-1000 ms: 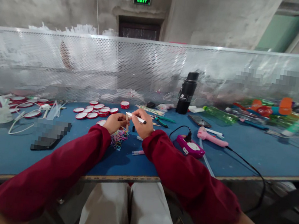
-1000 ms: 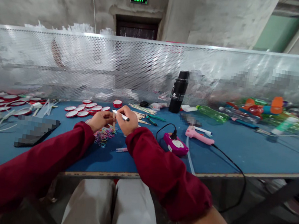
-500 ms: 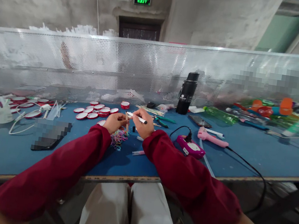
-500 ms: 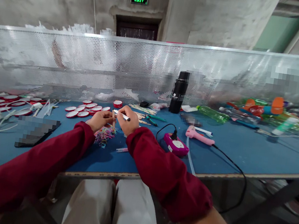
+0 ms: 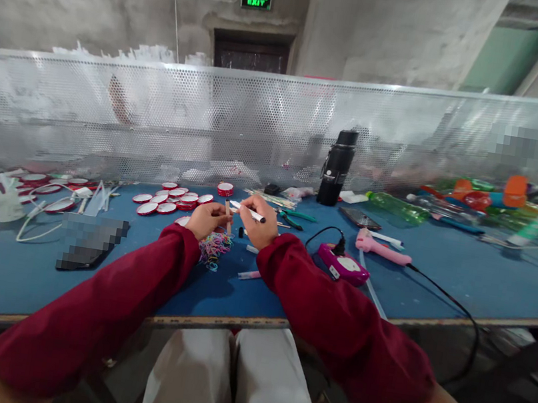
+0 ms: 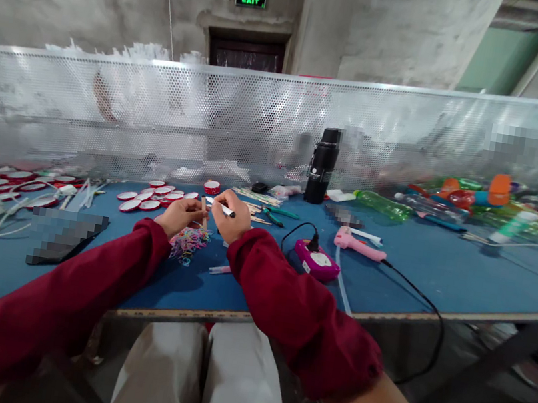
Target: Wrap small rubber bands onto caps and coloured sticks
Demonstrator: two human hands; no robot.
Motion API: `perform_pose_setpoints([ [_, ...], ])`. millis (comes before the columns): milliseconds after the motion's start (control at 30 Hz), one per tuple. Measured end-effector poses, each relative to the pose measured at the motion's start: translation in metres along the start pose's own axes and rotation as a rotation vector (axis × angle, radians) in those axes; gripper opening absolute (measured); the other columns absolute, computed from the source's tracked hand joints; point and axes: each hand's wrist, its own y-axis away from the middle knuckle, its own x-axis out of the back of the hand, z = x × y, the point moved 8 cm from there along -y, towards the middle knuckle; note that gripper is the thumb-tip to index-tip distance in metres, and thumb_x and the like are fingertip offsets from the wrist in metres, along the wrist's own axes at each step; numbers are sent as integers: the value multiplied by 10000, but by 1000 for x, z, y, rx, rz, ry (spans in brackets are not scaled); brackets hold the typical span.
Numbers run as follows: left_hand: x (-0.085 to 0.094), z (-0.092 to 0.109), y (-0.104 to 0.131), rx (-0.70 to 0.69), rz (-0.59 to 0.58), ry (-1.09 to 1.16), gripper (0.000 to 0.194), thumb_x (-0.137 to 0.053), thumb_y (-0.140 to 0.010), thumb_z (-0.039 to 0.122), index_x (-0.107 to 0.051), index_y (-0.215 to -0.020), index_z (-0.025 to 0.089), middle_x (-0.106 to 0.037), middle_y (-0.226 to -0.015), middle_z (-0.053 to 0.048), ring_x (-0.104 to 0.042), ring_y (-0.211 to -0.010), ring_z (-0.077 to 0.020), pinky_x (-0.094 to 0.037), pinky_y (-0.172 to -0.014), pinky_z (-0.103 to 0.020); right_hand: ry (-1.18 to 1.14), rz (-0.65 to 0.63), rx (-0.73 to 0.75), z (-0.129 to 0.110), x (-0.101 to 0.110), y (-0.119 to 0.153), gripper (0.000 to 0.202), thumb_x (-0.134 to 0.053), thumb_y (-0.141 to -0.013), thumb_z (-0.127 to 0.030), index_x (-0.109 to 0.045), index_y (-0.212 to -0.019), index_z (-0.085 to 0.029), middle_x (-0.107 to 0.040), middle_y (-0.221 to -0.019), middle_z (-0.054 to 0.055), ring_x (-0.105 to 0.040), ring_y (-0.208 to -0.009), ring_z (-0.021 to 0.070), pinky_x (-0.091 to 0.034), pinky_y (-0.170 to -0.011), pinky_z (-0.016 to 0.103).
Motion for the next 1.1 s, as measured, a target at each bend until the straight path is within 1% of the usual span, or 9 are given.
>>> perform_pose_setpoints([
  [167,-1,2,2,12,5,4,281,-768,-671,319,-661,-857,137,-681,-751,-34,-645,-643,-141,-521,-576,-258,-11,-6,-6,0,-1,0,81,-509,-856,-268,-552,-803,-224,-615,-715,-15,-544,-644,144,-394,-620,276],
  [333,0,0,0,-1,-7,11,291,-763,-677,313,-664,-882,131,-676,-763,-36,-645,-644,-135,-518,-570,-251,2,-6,2,-1,-1,0,84,-511,-859,-267,-551,-801,-220,-606,-710,-16,-538,-640,141,-386,-609,273],
  [500,0,1,1,0,1,9,274,-764,-676,309,-657,-858,133,-672,-743,-31,-643,-637,-135,-513,-564,-247,17,-5,13,-1,0,0,85,-513,-860,-255,-548,-790,-221,-584,-682,-25,-525,-611,134,-372,-591,272],
  [667,-1,4,4,29,6,-20,243,-758,-685,293,-654,-840,137,-689,-753,-41,-647,-649,-141,-517,-577,-257,20,-4,11,-2,0,0,84,-509,-863,-262,-548,-801,-221,-594,-695,-21,-532,-618,137,-375,-595,274],
  [867,-1,7,7,21,12,-48,235,-752,-682,278,-655,-840,133,-675,-718,-31,-641,-631,-141,-501,-551,-245,9,-5,6,-1,-1,1,89,-505,-871,-271,-549,-811,-223,-601,-708,-19,-540,-631,139,-383,-606,274],
  [1100,-2,8,7,16,14,-67,250,-756,-674,296,-649,-829,133,-667,-703,-28,-637,-623,-138,-486,-531,-231,-10,-31,2,-1,-4,1,90,-507,-869,-269,-554,-808,-222,-613,-718,-20,-537,-632,136,-382,-601,269],
])
